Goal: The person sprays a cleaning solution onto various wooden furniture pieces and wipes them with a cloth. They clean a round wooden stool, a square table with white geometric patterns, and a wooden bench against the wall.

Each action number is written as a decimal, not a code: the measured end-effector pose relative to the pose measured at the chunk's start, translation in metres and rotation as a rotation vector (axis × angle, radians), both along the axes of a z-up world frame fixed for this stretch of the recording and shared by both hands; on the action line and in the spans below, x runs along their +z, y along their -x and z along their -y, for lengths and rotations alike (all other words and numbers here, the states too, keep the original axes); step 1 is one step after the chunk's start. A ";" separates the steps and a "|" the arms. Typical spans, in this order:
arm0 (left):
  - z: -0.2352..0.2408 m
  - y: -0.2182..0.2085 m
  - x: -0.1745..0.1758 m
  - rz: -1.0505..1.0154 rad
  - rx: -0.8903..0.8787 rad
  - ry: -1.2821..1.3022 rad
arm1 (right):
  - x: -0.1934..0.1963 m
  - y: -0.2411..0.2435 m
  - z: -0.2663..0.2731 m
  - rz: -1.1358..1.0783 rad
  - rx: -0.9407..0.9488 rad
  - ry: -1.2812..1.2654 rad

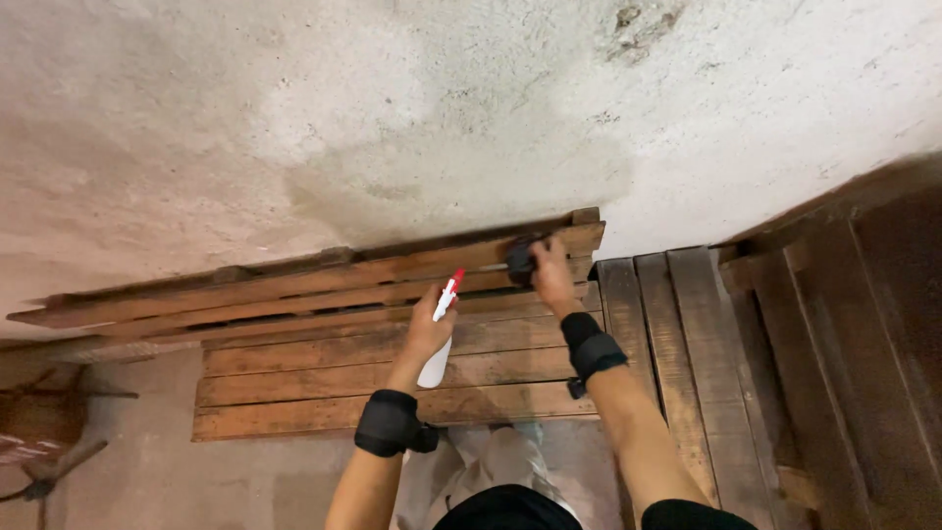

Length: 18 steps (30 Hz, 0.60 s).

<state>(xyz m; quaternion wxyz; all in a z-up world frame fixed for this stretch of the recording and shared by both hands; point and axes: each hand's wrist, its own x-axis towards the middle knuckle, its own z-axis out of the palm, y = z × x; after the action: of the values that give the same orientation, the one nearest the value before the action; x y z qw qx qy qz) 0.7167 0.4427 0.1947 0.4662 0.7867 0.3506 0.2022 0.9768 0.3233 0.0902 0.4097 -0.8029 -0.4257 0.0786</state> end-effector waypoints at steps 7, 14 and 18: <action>-0.014 0.020 -0.013 0.011 0.017 -0.004 | -0.031 -0.030 0.005 -0.224 -0.670 -0.258; -0.035 0.050 -0.008 -0.036 0.083 0.102 | -0.018 0.079 -0.081 -0.231 -0.358 -0.299; -0.047 0.085 -0.003 -0.035 0.117 0.044 | -0.013 0.122 -0.106 -0.284 -0.207 -0.207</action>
<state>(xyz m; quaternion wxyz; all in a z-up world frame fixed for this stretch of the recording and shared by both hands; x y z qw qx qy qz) 0.6313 0.4895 0.1921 0.4646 0.7579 0.4083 0.2076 0.8553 0.4298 0.0773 0.5519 -0.7770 -0.2844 0.1043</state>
